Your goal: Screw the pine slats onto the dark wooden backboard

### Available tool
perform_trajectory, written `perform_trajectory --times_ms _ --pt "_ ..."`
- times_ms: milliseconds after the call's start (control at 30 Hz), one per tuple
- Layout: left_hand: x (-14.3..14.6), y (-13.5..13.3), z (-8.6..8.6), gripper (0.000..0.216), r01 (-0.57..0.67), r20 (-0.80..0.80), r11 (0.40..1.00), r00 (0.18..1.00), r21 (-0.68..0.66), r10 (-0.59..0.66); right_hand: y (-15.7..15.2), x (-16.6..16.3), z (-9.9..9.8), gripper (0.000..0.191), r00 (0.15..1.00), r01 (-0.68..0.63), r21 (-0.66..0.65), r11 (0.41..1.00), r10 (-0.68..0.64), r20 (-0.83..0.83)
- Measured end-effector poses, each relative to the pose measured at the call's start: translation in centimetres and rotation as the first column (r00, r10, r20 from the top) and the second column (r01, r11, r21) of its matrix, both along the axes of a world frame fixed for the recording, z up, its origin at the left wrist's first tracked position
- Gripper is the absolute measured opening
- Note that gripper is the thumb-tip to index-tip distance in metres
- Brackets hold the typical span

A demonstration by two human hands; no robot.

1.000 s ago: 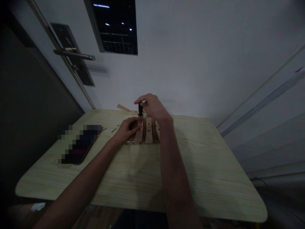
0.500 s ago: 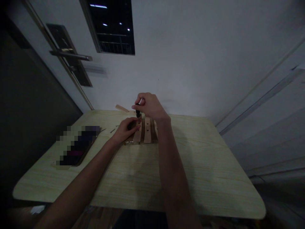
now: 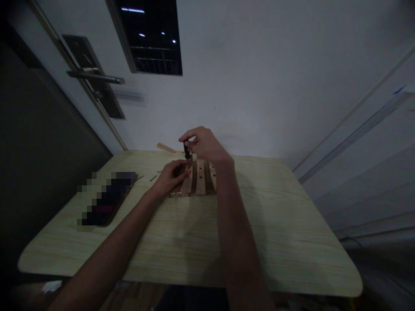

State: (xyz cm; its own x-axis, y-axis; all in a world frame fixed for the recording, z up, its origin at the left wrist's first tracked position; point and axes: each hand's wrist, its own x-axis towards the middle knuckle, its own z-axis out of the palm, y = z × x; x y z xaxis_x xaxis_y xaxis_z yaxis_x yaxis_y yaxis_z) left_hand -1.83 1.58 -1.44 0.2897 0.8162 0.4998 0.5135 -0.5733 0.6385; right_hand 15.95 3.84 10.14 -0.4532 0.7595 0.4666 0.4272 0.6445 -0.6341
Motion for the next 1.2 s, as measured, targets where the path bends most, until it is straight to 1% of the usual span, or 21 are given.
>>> perform_trajectory --times_ms 100,200,367,533,633,833,933,1067,1200 --pt "0.0 0.0 0.0 0.032 0.0 0.0 1.0 1.0 -0.003 0.0 0.1 0.4 -0.2 0.025 1.0 -0.003 0.041 0.999 0.002 0.024" --pt "0.0 -0.1 0.1 0.032 -0.013 0.001 1.0 1.0 0.002 0.013 -0.1 0.3 0.1 0.022 0.999 -0.01 0.065 0.998 0.007 0.041" --pt "0.1 -0.1 0.1 0.031 -0.01 0.001 1.0 1.0 0.006 0.01 -0.5 -0.1 0.8 0.019 0.999 -0.027 0.068 0.997 0.025 0.035" --pt "0.0 0.0 -0.1 0.032 -0.012 -0.004 1.0 1.0 -0.001 0.012 -0.6 -0.2 0.7 0.011 0.998 0.034 0.054 0.998 -0.036 0.049" --pt "0.0 -0.1 -0.1 0.032 -0.001 0.016 1.0 1.0 0.007 0.001 -0.6 -0.2 0.7 0.01 0.997 0.063 0.054 0.997 -0.065 0.038" --pt "0.0 -0.1 0.0 0.032 -0.01 0.012 1.0 1.0 0.016 0.01 -0.8 -0.4 0.9 0.02 0.993 0.115 0.019 0.993 -0.116 0.027" --pt "0.0 0.1 -0.2 0.031 0.0 0.011 1.0 1.0 0.016 -0.001 -0.9 -0.6 0.9 0.023 0.993 0.119 -0.014 0.993 -0.119 0.009" --pt "0.0 0.0 -0.2 0.032 -0.005 0.005 1.0 1.0 0.002 0.005 -1.0 -0.9 1.0 0.023 0.988 0.153 -0.062 0.986 -0.153 -0.008" --pt "0.0 -0.1 -0.1 0.032 -0.013 0.0 1.0 1.0 0.003 0.013 -1.0 -0.9 0.9 0.023 0.992 0.122 -0.088 0.989 -0.124 -0.021"
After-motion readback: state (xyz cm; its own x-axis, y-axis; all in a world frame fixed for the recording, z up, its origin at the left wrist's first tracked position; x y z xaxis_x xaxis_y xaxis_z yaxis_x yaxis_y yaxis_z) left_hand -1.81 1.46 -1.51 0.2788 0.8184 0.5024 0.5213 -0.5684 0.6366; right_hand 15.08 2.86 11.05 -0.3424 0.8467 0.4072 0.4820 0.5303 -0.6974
